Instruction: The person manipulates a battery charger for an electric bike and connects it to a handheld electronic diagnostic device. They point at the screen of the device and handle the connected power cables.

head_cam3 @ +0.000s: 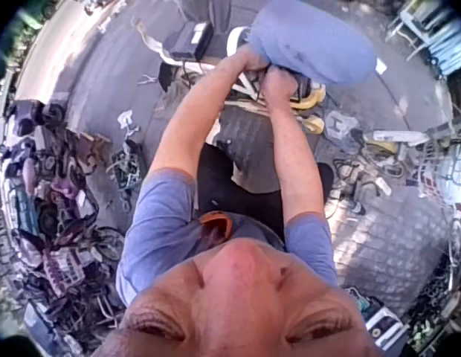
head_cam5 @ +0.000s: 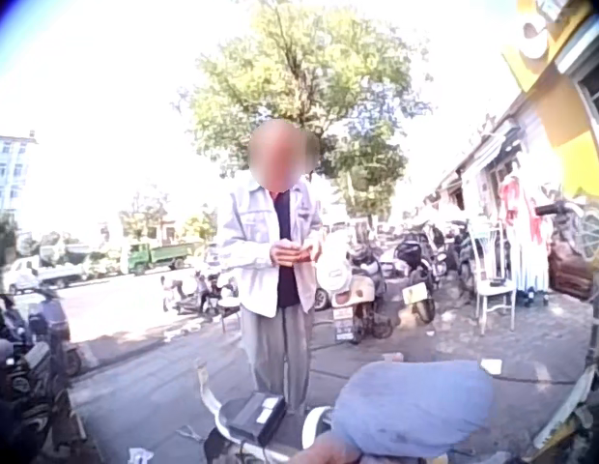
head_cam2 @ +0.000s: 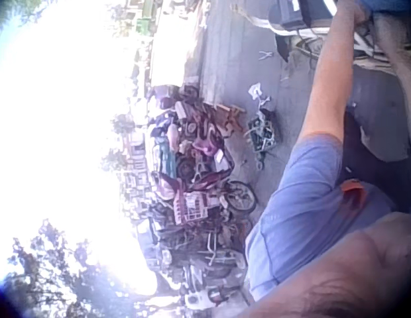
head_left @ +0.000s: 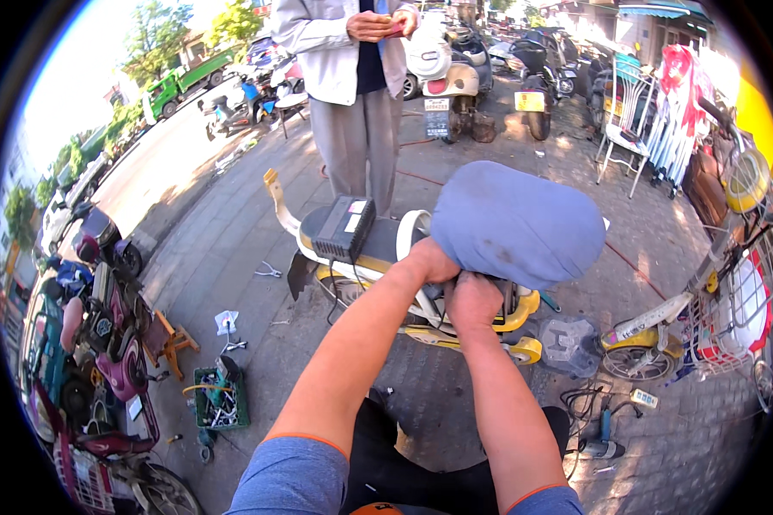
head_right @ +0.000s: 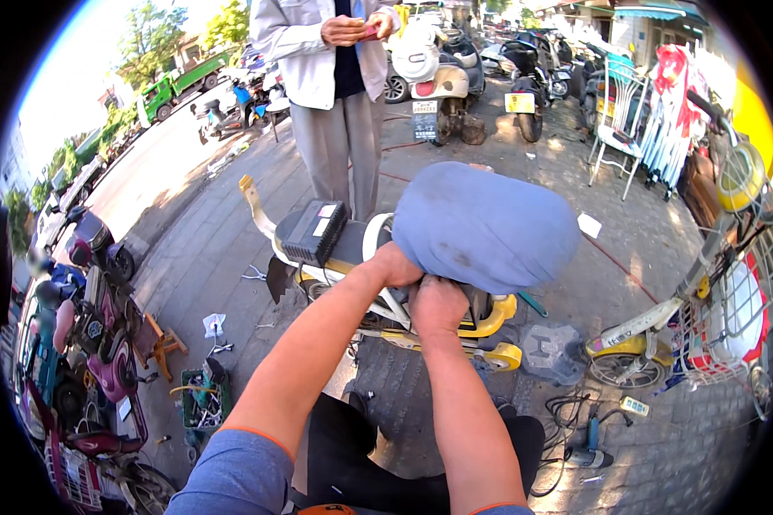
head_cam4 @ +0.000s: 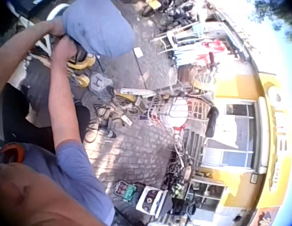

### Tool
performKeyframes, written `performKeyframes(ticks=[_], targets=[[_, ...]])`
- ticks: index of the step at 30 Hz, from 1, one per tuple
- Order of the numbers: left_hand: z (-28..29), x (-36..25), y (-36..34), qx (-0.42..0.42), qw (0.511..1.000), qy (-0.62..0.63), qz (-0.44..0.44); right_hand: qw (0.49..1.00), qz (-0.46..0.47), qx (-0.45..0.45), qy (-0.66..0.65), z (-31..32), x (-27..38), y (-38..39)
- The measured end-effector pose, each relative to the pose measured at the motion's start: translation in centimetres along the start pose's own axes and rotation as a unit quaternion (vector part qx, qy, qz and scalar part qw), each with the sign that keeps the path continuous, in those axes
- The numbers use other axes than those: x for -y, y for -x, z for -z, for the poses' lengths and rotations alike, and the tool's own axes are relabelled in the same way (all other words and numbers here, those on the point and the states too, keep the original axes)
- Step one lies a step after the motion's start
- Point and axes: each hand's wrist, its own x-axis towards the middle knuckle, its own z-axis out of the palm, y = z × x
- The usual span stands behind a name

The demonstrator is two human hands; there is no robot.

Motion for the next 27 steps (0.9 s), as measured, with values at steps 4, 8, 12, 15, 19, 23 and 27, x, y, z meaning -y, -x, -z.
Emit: performKeyframes(ticks=[4,8,12,15,19,23,27], targets=[[-1.5,-0.5,0.3,-0.056,0.998,0.018,0.018,0.999,0.025,0.002,0.024,-0.1,-0.5,0.2],[-3.6,1.3,-0.1,-0.118,0.986,0.055,0.102,0.999,0.041,0.015,-0.006,0.4,0.8,-0.2],[-3.8,0.7,-0.9,-0.117,0.985,0.089,0.090,0.999,0.032,0.020,0.011,0.3,-0.5,-0.2],[-2.1,0.2,0.8,-0.144,0.989,0.044,-0.004,0.999,0.026,0.018,0.002,0.4,-0.1,-0.2],[-1.3,-0.3,0.9,-0.106,0.994,0.016,0.007,0.999,0.031,0.000,-0.022,1.1,0.0,-0.2],[-2.6,0.4,0.4,-0.119,0.991,0.041,0.034,0.997,0.055,-0.038,-0.039,1.0,-0.4,-0.1],[-3.4,0.9,-0.1,-0.135,0.990,0.043,0.015,0.996,0.061,-0.040,-0.052,1.1,-0.7,0.0]])
